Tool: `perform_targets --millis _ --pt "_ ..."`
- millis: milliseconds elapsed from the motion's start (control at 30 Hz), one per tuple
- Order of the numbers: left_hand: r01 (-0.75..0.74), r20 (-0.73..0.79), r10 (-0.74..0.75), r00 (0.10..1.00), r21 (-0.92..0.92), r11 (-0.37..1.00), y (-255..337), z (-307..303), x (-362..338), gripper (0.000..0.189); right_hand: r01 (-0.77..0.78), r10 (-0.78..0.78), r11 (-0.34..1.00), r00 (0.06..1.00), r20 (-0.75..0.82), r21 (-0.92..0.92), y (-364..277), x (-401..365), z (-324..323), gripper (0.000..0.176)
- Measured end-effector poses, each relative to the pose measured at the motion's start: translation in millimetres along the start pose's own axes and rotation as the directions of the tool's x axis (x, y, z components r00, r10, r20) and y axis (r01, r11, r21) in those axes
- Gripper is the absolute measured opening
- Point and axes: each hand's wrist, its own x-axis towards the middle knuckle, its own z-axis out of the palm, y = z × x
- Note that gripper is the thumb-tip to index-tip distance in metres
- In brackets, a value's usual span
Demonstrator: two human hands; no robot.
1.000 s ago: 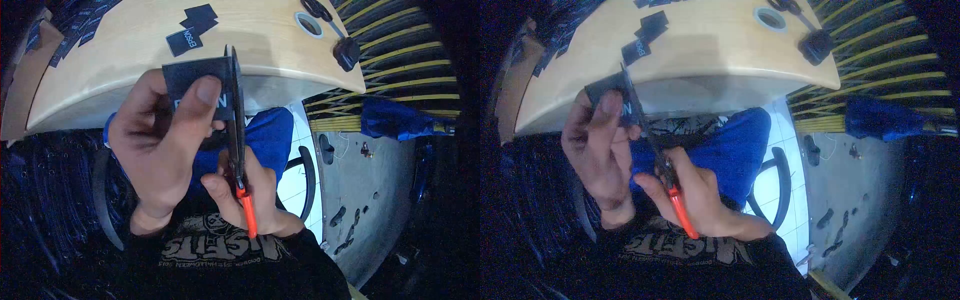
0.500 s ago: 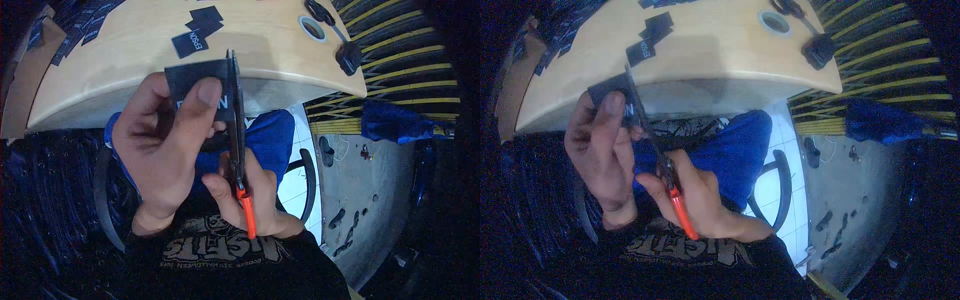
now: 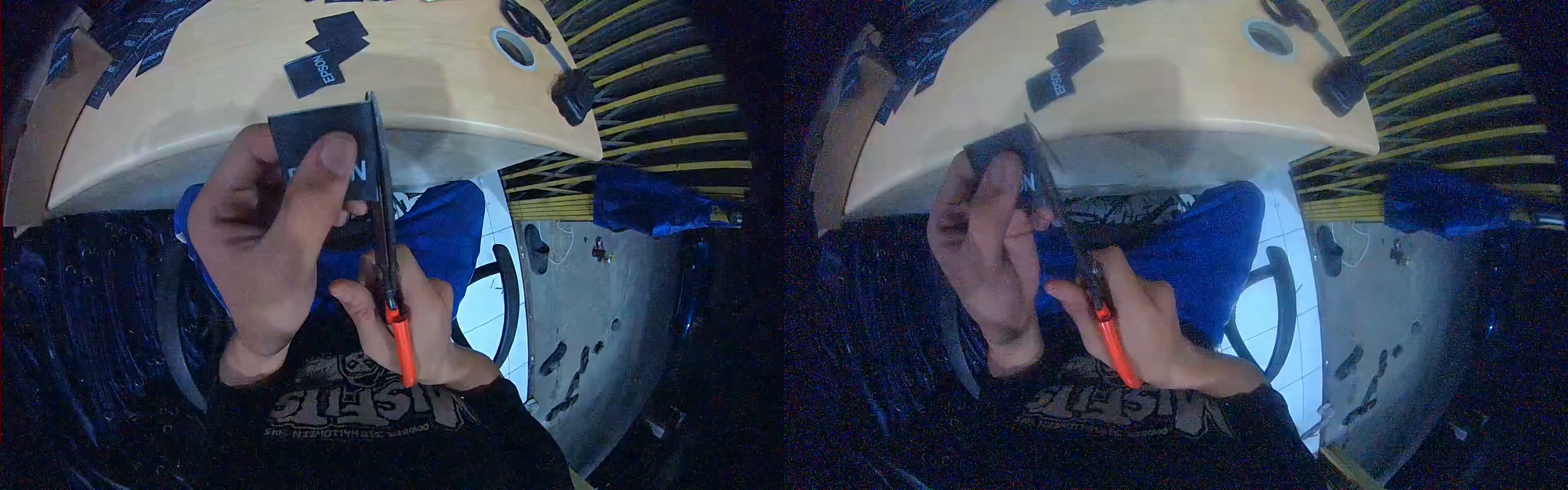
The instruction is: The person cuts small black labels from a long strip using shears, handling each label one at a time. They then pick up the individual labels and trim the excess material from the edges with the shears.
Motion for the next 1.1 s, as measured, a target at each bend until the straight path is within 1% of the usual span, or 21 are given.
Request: perform_targets --millis 100,167,233,267,300,367,433,467,500,533,567,600,633,700,733,867,933,967,1033,1067,1100 --pt "-0.011 -0.008 0.012 1.0 0.045 0.999 -2 -3 1 0.014 -0.016 0.016 0.999 1.0 -0.001 0.028 -1 1 -2 0.029" --pt "0.016 0.066 -0.021 0.998 0.081 0.997 -3 -8 1 0.014 -0.04 0.04 0.997 0.999 0.001 0.061 0 1 -3 0.029" --pt "-0.012 0.05 0.01 0.999 0.054 0.998 -6 -5 1 0.013 -0.104 0.108 0.954 0.994 0.001 0.282 4 -2 -2 0.028" --pt "-0.002 0.021 0.001 1.0 0.022 1.0 -5 -3 2 0.012 -0.163 0.143 0.879 0.987 0.079 0.449 10 -6 -5 0.026" --pt "0.008 -0.007 -0.008 1.0 -0.01 1.0 -5 -3 2 0.014 -0.277 0.206 0.804 0.96 0.189 0.526 7 -8 -13 0.025" --pt "0.001 0.001 -0.001 1.0 -0.005 1.0 -8 -5 3 0.014 -0.336 0.135 0.589 0.938 0.321 0.735 11 -9 -25 0.025" --pt "-0.004 0.014 0.004 1.0 -0.003 1.0 -8 -7 3 0.014 -0.391 0.166 0.529 0.918 0.36 0.753 4 -8 -37 0.028" --pt "0.0 0.016 0.0 1.0 -0.012 1.0 -7 -7 2 0.014 -0.42 0.217 0.441 0.908 0.36 0.793 -8 -4 -43 0.03" --pt "0.009 0.023 -0.008 1.0 -0.017 1.0 -6 -7 2 0.014 -0.245 0.075 0.349 0.969 0.233 0.905 -12 3 -39 0.037" --pt "0.02 0.04 -0.02 0.999 -0.007 1.0 -9 -8 2 0.014 -0.228 0.1 0.357 0.973 0.206 0.906 -16 5 -44 0.043" --pt "-0.067 0.042 0.068 0.997 -0.025 0.997 -15 -11 4 0.014 -0.211 0.131 0.361 0.976 0.175 0.908 -20 2 -51 0.05" --pt "-0.152 0.043 0.153 0.987 -0.045 0.987 -19 -13 4 0.014 -0.202 0.151 0.347 0.976 0.158 0.916 -22 -3 -54 0.05" --pt "-0.129 0.063 0.131 0.989 -0.033 0.991 -18 -17 3 0.014 -0.194 0.162 0.332 0.976 0.147 0.923 -23 -8 -56 0.05" --pt "-0.044 0.072 0.051 0.996 -0.101 0.994 -15 -17 6 0.014 -0.162 0.163 0.321 0.98 0.113 0.933 -26 -14 -64 0.05" --pt "-0.034 -0.034 0.032 0.999 -0.072 0.997 -18 -14 5 0.014 -0.146 0.148 0.312 0.984 0.104 0.939 -25 -13 -66 0.051" --pt "-0.06 -0.035 0.056 0.998 -0.123 0.991 -20 -15 6 0.014 -0.122 0.088 0.316 0.991 0.099 0.941 -33 -12 -76 0.051" --pt "-0.113 0.061 0.114 0.992 -0.013 0.993 -24 -22 9 0.014 -0.12 0.041 0.328 0.993 0.113 0.937 -32 -3 -76 0.052" --pt "-0.116 0.054 0.117 0.992 -0.014 0.993 -25 -24 10 0.014 -0.123 0.026 0.329 0.992 0.121 0.936 -33 -2 -76 0.052" --pt "-0.023 0.036 0.025 0.999 -0.049 0.999 -24 -24 10 0.014 -0.121 0.009 0.332 0.992 0.126 0.936 -35 0 -74 0.052" --pt "-0.031 0.037 0.033 0.999 -0.056 0.998 -20 -21 4 0.014 -0.161 0.169 0.432 0.981 0.096 0.887 -39 1 -74 0.052" --pt "0.042 0.17 -0.029 0.985 -0.077 0.996 -16 -21 2 0.014 -0.219 0.327 0.512 0.944 0.047 0.831 -40 9 -70 0.052"
